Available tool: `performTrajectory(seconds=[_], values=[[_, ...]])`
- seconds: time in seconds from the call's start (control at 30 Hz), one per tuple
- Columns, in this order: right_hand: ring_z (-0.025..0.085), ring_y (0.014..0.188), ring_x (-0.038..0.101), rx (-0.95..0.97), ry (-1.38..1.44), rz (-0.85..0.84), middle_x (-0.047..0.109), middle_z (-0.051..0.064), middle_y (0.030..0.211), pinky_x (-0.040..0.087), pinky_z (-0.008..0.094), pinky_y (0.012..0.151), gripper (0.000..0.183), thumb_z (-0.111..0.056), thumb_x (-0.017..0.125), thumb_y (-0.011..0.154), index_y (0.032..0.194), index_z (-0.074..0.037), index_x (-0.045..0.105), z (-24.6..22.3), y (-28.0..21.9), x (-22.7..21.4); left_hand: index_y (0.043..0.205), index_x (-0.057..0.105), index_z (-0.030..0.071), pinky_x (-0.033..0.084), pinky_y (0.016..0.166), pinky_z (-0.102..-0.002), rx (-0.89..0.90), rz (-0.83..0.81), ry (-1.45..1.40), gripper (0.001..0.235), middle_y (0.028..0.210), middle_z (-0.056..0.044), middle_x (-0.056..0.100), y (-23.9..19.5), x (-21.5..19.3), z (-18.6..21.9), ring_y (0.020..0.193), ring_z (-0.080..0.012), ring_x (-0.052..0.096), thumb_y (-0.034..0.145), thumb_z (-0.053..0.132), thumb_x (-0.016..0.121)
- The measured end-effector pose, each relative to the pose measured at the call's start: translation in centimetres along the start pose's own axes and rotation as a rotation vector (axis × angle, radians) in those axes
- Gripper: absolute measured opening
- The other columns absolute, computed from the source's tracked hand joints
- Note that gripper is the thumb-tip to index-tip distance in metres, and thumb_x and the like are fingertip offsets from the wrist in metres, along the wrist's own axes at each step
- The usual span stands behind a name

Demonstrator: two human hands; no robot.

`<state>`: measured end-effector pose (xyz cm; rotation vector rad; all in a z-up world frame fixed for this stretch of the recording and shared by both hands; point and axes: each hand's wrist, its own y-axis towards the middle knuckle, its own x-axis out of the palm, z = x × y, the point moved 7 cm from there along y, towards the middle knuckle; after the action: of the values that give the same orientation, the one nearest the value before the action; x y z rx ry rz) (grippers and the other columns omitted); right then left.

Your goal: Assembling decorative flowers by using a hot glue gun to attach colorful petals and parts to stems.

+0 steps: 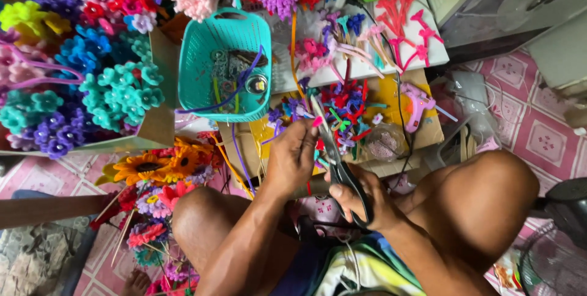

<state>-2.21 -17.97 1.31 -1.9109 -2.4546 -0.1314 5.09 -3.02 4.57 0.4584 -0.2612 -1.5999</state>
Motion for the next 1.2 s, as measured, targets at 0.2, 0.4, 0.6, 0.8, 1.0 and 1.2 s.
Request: performTrajectory(seconds=[0.2, 0.4, 0.6, 0.8, 1.0, 1.2], values=[[0.020, 0.065, 0.074, -0.080, 0.059, -0.176, 0.072, 0.017, 0.073, 0.054, 0.027, 0.059, 0.052, -0.031, 0.068, 0.095, 0.127, 0.007, 0.053, 0.1, -1.1, -0.7, 0.102, 0.073, 0.002, 0.050, 0.092, -0.044, -0.040, 0.061, -0.098, 0.015, 0.099, -0.017, 0.068, 0.5, -0.1, -1.6, 0.100, -0.0334, 0.065, 0.102, 0.006, 0.058], [0.018, 0.067, 0.063, 0.178, -0.030, -0.253, 0.068, 0.008, 0.077, 0.047, 0.031, 0.061, 0.073, -0.055, 0.061, 0.089, 0.134, 0.001, 0.049, 0.1, -3.3, 0.0, 0.115, 0.065, 0.002, 0.043, 0.070, -0.023, -0.400, 0.245, -0.753, 0.016, 0.085, -0.002, 0.060, 0.3, -1.1, -7.8, 0.074, -0.0095, 0.050, 0.106, 0.013, 0.057], [0.014, 0.062, 0.054, 0.157, -0.201, -0.193, 0.061, 0.002, 0.076, 0.044, 0.029, 0.056, 0.045, -0.028, 0.068, 0.090, 0.125, -0.002, 0.060, 1.0, -3.0, -0.7, 0.113, 0.067, 0.000, 0.040, 0.071, -0.024, -0.370, 0.227, -0.901, 0.016, 0.083, -0.003, 0.058, 0.1, -0.6, -7.1, 0.074, -0.0107, 0.048, 0.104, 0.010, 0.059], [0.016, 0.053, 0.062, 0.215, -0.207, -0.095, 0.068, 0.011, 0.064, 0.047, 0.024, 0.047, 0.037, -0.021, 0.080, 0.085, 0.112, -0.002, 0.064, 2.2, -2.4, -2.5, 0.110, 0.068, -0.004, 0.042, 0.064, -0.023, -0.310, 0.346, -0.754, 0.015, 0.071, -0.005, 0.052, 0.4, -0.3, -6.2, 0.065, -0.0106, 0.046, 0.102, 0.007, 0.063], [0.017, 0.051, 0.061, 0.276, -0.247, -0.027, 0.066, 0.011, 0.063, 0.047, 0.026, 0.045, 0.037, -0.020, 0.083, 0.083, 0.111, -0.002, 0.067, 4.3, -3.2, -3.5, 0.108, 0.067, -0.004, 0.043, 0.065, -0.024, -0.278, 0.347, -0.679, 0.013, 0.068, -0.008, 0.055, 0.3, -0.6, -5.1, 0.065, -0.0118, 0.051, 0.101, 0.006, 0.064], [0.022, 0.053, 0.067, 0.341, -0.378, 0.027, 0.068, 0.012, 0.064, 0.054, 0.030, 0.049, 0.045, -0.026, 0.088, 0.078, 0.114, -0.006, 0.069, 3.8, -3.1, -4.2, 0.104, 0.068, -0.001, 0.043, 0.063, -0.024, -0.261, 0.299, -0.521, 0.008, 0.069, -0.006, 0.058, -0.2, -0.4, -5.2, 0.065, -0.0092, 0.049, 0.098, 0.005, 0.067]])
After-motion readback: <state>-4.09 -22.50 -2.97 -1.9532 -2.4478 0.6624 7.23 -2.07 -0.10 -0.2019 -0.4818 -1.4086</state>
